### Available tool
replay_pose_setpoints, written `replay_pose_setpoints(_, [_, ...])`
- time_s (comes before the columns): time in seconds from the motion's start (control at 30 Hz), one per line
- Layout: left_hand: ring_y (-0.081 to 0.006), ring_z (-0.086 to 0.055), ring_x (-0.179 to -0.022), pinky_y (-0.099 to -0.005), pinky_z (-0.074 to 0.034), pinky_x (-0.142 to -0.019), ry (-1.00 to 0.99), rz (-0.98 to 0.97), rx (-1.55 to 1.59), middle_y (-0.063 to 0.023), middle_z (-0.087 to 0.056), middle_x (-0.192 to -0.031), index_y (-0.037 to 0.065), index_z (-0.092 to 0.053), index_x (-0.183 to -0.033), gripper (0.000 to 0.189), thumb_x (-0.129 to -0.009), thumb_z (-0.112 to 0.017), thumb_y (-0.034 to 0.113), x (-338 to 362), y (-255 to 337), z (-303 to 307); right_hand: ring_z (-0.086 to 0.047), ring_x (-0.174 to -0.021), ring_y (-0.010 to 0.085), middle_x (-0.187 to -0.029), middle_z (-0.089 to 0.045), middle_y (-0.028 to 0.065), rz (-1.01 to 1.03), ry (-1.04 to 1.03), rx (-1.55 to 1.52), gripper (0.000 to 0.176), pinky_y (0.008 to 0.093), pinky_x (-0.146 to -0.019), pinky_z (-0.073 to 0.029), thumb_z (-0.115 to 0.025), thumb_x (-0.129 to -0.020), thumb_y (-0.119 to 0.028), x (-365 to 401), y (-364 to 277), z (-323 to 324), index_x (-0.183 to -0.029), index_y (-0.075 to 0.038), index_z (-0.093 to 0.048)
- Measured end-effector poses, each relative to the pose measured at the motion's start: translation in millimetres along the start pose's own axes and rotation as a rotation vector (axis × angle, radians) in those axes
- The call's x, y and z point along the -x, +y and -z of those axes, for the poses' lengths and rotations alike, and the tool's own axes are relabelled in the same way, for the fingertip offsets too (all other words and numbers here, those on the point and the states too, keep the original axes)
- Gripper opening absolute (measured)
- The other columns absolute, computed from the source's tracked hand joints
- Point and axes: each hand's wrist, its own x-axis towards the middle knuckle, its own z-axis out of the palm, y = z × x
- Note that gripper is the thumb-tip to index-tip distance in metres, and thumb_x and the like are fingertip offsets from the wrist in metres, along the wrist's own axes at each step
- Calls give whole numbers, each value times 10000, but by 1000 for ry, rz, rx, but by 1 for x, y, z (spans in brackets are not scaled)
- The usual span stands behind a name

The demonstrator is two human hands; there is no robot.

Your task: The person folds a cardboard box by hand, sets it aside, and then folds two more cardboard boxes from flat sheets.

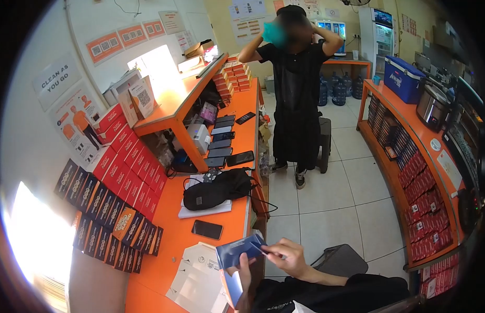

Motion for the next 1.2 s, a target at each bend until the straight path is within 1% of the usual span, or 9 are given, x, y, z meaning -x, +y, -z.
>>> replay_pose_setpoints(0.03, [-228, -673, -644, -307, -546, -616, -139, -268, -532, -158, -673, -793, -70, -611, -951, 239, -912, -546, 156, 1, 0, 9, -542, -517, 126, -690, -554, 43, 30, -20, 21, 220, 247, -465, -428, -696, -745, -33, -3, -3, -4, -964, -42, -704])
replay_pose_setpoints(0.07, [-230, -674, -651, -306, -545, -617, -161, -311, -551, -157, -673, -797, -69, -608, -957, 238, -913, -545, 157, 1, 5, 7, -549, -524, 132, -694, -554, 46, 27, -59, 41, 221, 251, -469, -435, -695, -744, -35, -4, -2, -7, -965, -43, -703])
replay_pose_setpoints(0.33, [-247, -676, -705, -299, -538, -629, -143, 43, 29, -150, -670, -835, -61, -577, -1005, 239, -920, -536, 159, -1, -3, 12, -585, -559, 138, -722, -566, 54, 2, -190, 16, 268, 258, -505, -481, -692, -760, -64, -12, 1, -5, -1027, -61, -683])
replay_pose_setpoints(0.87, [-266, -680, -781, -286, -531, -645, -191, 154, 269, -149, -661, -900, -53, -516, -1093, 263, -929, -520, 152, 8, -17, 28, -526, -527, 81, -804, -570, 29, -200, -325, -84, 218, 227, -474, -424, -690, -789, -99, -5, -10, 33, -1006, -80, -677])
replay_pose_setpoints(0.97, [-261, -680, -778, -283, -533, -644, -168, 138, 221, -155, -658, -905, -57, -504, -1105, 269, -928, -517, 144, 16, -12, 22, -534, -520, 96, -792, -585, 47, -79, -342, -404, 212, 235, -484, -436, -687, -779, -59, -26, -39, 65, -990, -78, -673])
replay_pose_setpoints(1.07, [-256, -680, -774, -281, -535, -643, -145, 125, 173, -161, -655, -911, -61, -493, -1117, 275, -927, -514, 137, 18, -7, 18, -500, -511, 138, -725, -573, 61, -9, -320, -1233, 79, 265, -456, -373, -646, -820, -115, -16, -40, 108, -884, -69, -640])
replay_pose_setpoints(1.13, [-253, -680, -772, -279, -536, -642, -131, 118, 154, -165, -652, -915, -64, -485, -1125, 280, -926, -512, 132, 21, -6, 17, -460, -501, 168, -659, -511, 53, 427, -814, -1335, 136, 294, -444, -324, -605, -870, -192, -27, -63, 129, -833, -62, -618])
replay_pose_setpoints(1.17, [-251, -680, -771, -278, -537, -641, -124, 111, 144, -167, -651, -917, -65, -482, -1129, 283, -926, -512, 129, 22, -6, 17, -437, -496, 180, -637, -475, 49, 768, -1271, -1143, 189, 307, -440, -301, -580, -895, -232, -47, -77, 135, -824, -60, -613])
replay_pose_setpoints(1.2, [-249, -680, -769, -277, -538, -641, -121, 105, 131, -170, -650, -919, -66, -478, -1133, 285, -926, -511, 126, 24, -6, 17, -424, -485, 203, -608, -407, 48, 779, -1409, -1103, 230, 325, -445, -311, -550, -922, -273, -45, -91, 136, -896, -61, -635])
